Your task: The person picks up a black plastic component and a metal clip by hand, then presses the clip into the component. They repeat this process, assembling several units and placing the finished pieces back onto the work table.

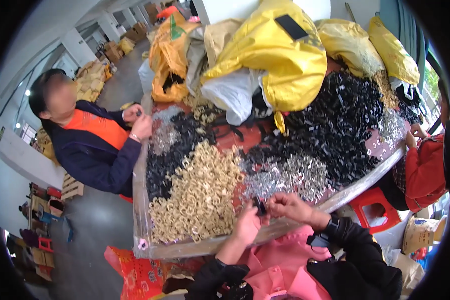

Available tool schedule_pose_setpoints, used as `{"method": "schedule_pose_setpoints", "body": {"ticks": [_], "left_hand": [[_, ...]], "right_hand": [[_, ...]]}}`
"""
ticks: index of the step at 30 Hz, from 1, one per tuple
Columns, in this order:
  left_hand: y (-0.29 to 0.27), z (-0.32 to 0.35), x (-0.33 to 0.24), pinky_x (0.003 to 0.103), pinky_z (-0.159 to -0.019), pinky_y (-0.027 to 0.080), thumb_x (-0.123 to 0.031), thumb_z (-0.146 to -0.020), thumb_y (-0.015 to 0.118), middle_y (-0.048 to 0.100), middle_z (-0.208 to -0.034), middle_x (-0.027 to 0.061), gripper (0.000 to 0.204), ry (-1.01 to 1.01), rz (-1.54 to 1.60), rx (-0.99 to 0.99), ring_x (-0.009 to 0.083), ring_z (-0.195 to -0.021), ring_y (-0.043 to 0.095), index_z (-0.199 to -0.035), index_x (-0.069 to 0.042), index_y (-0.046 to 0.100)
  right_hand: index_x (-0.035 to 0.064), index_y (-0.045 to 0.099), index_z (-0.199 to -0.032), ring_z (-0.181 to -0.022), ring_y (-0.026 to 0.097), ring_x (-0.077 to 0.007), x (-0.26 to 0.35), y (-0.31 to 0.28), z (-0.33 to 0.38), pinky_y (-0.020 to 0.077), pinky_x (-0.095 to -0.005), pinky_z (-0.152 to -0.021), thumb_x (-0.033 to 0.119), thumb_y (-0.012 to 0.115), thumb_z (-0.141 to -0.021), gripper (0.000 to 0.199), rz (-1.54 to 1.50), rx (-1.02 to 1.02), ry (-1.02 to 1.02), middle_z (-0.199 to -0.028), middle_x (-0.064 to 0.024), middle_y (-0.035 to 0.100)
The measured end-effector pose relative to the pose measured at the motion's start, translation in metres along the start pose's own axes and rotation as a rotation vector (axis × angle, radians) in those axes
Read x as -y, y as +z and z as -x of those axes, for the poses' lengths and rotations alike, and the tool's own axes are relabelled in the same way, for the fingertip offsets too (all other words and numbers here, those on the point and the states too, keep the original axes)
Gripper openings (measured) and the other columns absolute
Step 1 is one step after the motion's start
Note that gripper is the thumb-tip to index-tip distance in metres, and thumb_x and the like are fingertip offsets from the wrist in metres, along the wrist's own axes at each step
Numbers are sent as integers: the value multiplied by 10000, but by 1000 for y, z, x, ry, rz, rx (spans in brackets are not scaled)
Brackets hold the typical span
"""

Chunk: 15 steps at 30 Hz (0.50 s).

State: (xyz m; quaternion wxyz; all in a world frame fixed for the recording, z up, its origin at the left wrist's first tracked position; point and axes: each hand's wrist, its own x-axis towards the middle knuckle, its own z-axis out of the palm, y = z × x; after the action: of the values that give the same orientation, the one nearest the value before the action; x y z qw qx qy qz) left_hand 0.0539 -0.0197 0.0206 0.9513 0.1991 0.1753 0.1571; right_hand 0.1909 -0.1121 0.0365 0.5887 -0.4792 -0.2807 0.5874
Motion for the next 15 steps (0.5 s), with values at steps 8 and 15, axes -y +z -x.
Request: {"method": "schedule_pose_setpoints", "body": {"ticks": [8, 15], "left_hand": [[4, 12, -13, 226, -633, 436, -154, -858, 436, 541, -978, 64, 294, -3, -233, -42, 133, -802, 539, -1122, -26, 422], [-2, 20, -6, 281, -696, 458, -171, -859, 440, 547, -932, 62, 263, -32, -235, -59, 150, -821, 543, -1074, -20, 453]], "right_hand": [[44, 509, -739, -785, 463, -222, 26, 9, 1, 353, -307, -644, 88, 583, -684, 102, 1076, -13, -683, -862, -74, 496], [54, 521, -735, -856, 431, -221, 19, 19, 4, 318, -348, -710, 90, 594, -619, 142, 1353, -9, -832, -928, -55, 470]]}}
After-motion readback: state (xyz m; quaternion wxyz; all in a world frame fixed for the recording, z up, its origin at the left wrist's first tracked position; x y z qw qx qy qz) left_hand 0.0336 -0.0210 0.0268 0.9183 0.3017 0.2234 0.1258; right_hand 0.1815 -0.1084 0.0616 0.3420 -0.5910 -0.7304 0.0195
